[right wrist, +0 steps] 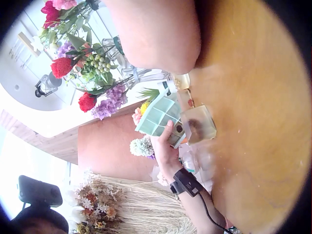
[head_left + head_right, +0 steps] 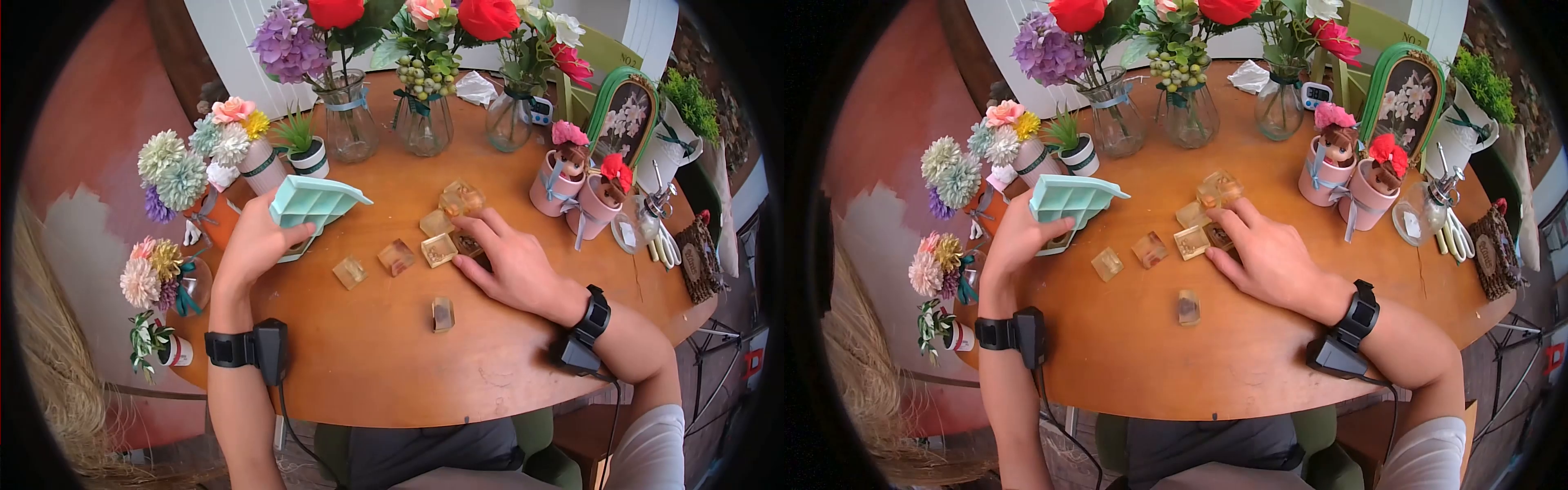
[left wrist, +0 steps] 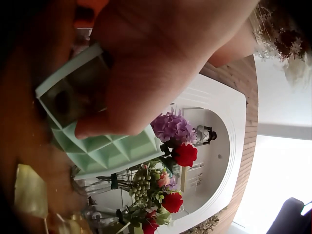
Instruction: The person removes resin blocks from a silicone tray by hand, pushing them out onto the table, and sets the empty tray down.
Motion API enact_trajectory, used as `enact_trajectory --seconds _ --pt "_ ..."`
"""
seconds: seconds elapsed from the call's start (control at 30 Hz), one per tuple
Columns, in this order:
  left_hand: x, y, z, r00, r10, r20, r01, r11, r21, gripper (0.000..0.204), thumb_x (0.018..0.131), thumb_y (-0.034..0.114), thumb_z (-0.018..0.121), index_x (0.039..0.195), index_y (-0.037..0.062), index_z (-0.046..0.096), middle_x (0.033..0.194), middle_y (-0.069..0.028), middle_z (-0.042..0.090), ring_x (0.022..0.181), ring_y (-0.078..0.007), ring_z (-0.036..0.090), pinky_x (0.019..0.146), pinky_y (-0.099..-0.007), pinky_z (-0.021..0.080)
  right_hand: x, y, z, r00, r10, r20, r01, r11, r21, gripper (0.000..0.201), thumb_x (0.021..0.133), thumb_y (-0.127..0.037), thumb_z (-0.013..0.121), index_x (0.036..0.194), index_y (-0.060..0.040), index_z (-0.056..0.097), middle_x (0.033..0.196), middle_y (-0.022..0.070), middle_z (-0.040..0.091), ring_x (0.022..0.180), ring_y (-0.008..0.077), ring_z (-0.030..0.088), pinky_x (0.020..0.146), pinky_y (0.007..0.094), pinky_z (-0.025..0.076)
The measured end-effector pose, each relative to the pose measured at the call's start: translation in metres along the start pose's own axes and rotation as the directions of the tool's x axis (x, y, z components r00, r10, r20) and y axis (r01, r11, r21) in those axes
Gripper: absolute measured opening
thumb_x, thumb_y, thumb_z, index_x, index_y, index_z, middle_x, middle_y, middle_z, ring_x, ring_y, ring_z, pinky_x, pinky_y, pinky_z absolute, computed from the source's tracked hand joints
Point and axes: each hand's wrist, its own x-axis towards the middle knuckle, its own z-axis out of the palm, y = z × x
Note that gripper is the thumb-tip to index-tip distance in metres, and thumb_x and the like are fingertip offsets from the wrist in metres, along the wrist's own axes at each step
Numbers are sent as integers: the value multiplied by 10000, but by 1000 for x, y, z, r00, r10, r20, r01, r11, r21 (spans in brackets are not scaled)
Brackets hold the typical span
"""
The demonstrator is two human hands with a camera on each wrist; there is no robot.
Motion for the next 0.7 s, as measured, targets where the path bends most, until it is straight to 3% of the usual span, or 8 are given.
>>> enact_trajectory --seconds 0.2,0.3,0.43,0.5,0.53,0.57,0.63,0.7 --pt "-3 6 4 986 -124 -110 108 983 -146 351 841 160 711 1115 -38 616 1007 -54 676 893 -103 602 817 -276 476 0 0 0 1000 4 18 -4 1000 4 405 879 -246 624 1210 -45 507 1100 148 531 895 341 611 694 433 519" --pt "-2 8 1 959 -70 -273 1 969 -247 368 859 229 710 1099 -35 623 979 -61 683 864 -95 604 786 -278 482 0 1 0 1000 1 12 -1 1000 3 408 877 -245 625 1212 -45 505 1091 145 529 894 338 611 692 434 518" --pt "-7 11 1 878 34 -478 -24 999 27 349 836 270 737 984 -37 660 902 -83 659 810 -125 604 728 -279 474 -1 1 1 1000 5 12 -6 1000 14 412 875 -242 627 1214 -46 502 1086 144 529 895 335 612 689 435 518" --pt "-8 11 7 775 320 -545 -94 911 401 340 814 276 758 889 -44 672 796 -51 593 721 -145 579 650 -298 456 -1 1 1 1000 1 10 -1 1000 12 410 874 -241 628 1211 -44 502 1088 144 530 889 334 613 686 432 519" --pt "-8 15 16 760 280 -586 -147 953 265 319 775 259 792 836 -32 677 726 -47 524 630 -189 535 589 -329 429 0 2 1 1000 -9 -1 9 1000 5 408 874 -239 628 1208 -42 502 1089 145 530 883 333 615 683 430 520" --pt "-8 18 21 762 283 -583 -150 952 266 319 775 259 792 836 -32 677 726 -47 524 630 -189 535 589 -329 429 0 2 0 1000 -6 -4 6 1000 5 408 874 -239 628 1208 -42 502 1089 145 530 883 333 615 683 430 520" --pt "-11 22 30 749 497 -438 -207 804 558 289 739 229 815 849 -4 684 735 -70 530 630 -222 531 591 -341 432 -1 2 1 1000 -14 -4 14 1000 12 404 874 -237 629 1201 -36 506 1096 148 529 871 333 618 675 426 521" --pt "-11 21 33 753 470 -460 -168 814 556 286 709 211 828 851 6 687 736 -85 528 641 -249 532 594 -349 438 -1 3 2 1000 -18 2 18 1000 8 404 874 -237 629 1200 -34 505 1099 149 529 867 334 619 675 427 522"
